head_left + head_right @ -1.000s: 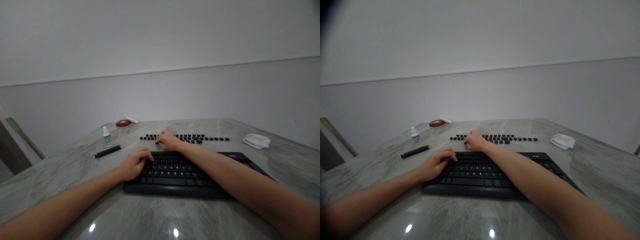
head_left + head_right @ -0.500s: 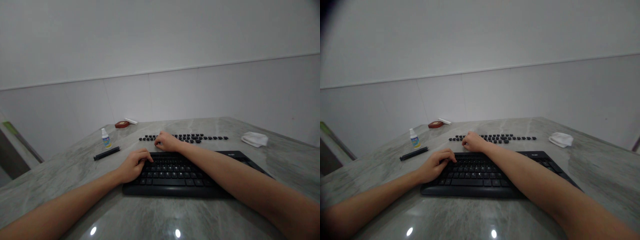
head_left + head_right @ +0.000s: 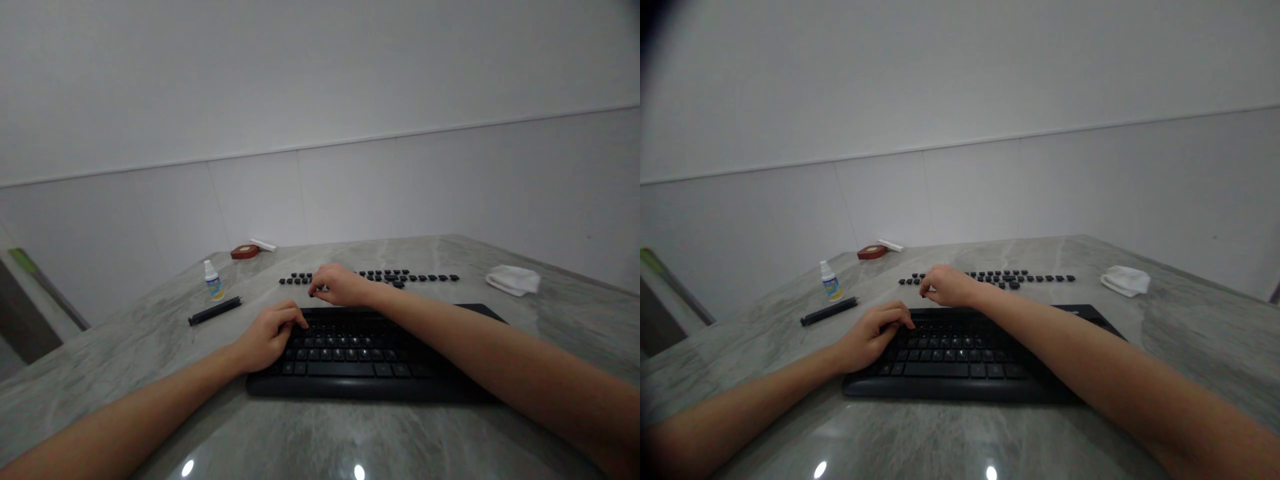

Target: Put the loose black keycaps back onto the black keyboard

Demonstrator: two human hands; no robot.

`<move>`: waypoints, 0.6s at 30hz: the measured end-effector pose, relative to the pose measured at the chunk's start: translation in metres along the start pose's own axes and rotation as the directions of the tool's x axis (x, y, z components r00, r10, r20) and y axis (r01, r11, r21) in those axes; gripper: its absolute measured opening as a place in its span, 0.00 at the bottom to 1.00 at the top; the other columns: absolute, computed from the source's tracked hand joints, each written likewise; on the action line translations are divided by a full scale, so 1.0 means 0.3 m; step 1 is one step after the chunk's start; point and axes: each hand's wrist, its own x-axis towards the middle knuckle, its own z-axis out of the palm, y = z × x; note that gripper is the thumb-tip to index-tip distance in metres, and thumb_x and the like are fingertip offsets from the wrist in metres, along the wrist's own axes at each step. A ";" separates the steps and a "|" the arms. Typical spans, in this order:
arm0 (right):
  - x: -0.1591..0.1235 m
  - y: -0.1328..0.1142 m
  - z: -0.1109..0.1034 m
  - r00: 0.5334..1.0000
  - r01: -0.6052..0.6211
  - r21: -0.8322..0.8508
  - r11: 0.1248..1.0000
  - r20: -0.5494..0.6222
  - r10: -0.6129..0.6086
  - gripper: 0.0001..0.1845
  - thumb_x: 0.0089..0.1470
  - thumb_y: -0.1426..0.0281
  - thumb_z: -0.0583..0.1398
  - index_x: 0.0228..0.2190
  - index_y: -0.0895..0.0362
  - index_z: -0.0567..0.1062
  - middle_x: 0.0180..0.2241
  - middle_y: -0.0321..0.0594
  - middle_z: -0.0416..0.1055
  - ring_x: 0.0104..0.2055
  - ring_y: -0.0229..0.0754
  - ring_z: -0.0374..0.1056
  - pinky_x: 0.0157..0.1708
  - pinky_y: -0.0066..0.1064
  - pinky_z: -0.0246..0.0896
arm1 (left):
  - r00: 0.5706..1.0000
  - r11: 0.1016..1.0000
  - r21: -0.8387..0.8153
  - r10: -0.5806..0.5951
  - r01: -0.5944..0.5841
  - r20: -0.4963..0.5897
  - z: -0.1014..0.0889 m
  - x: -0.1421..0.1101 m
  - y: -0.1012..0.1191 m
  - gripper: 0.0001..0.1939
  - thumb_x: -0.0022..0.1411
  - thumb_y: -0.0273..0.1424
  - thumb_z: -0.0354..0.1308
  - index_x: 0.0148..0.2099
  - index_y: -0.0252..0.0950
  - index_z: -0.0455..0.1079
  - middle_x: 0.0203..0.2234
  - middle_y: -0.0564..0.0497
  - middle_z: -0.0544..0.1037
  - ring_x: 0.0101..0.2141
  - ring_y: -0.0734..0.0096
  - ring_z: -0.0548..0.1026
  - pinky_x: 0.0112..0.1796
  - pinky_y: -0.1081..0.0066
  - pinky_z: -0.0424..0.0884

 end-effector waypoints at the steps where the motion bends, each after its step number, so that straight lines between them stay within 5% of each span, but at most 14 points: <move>1: -0.016 -0.023 -0.021 1.000 0.024 0.014 1.000 0.006 -0.024 0.09 0.52 0.79 0.61 0.34 0.59 0.80 0.33 0.41 0.78 0.38 0.40 0.70 0.43 0.31 0.62 | 1.000 1.000 -0.001 0.000 0.000 0.003 0.000 0.000 0.000 0.15 0.60 0.19 0.45 0.37 0.34 0.72 0.34 0.48 0.73 0.37 0.67 0.71 0.40 0.67 0.68; 8: -0.169 -0.169 -0.033 0.994 0.110 -0.074 0.991 0.013 -0.109 0.07 0.56 0.76 0.58 0.32 0.62 0.77 0.30 0.45 0.73 0.35 0.44 0.67 0.40 0.35 0.62 | 1.000 1.000 -0.004 -0.005 0.005 0.004 0.003 -0.005 -0.006 0.14 0.61 0.19 0.45 0.37 0.34 0.71 0.34 0.48 0.72 0.36 0.67 0.71 0.40 0.68 0.67; 13: -0.190 -0.178 0.005 0.991 0.005 0.021 1.000 -0.132 -0.002 0.11 0.55 0.76 0.61 0.42 0.61 0.76 0.35 0.45 0.74 0.39 0.43 0.68 0.42 0.33 0.63 | 0.999 1.000 0.012 0.004 -0.004 0.033 -0.001 -0.007 -0.001 0.13 0.62 0.20 0.45 0.39 0.34 0.71 0.35 0.48 0.72 0.38 0.66 0.71 0.41 0.68 0.67; 18: -0.186 -0.165 0.020 0.992 -0.030 0.072 0.997 -0.121 0.038 0.02 0.54 0.76 0.63 0.32 0.61 0.78 0.30 0.42 0.74 0.36 0.41 0.69 0.39 0.31 0.64 | 0.998 0.999 0.025 0.019 -0.020 0.051 -0.005 -0.005 -0.003 0.13 0.63 0.21 0.45 0.40 0.35 0.71 0.36 0.48 0.72 0.38 0.67 0.71 0.41 0.67 0.68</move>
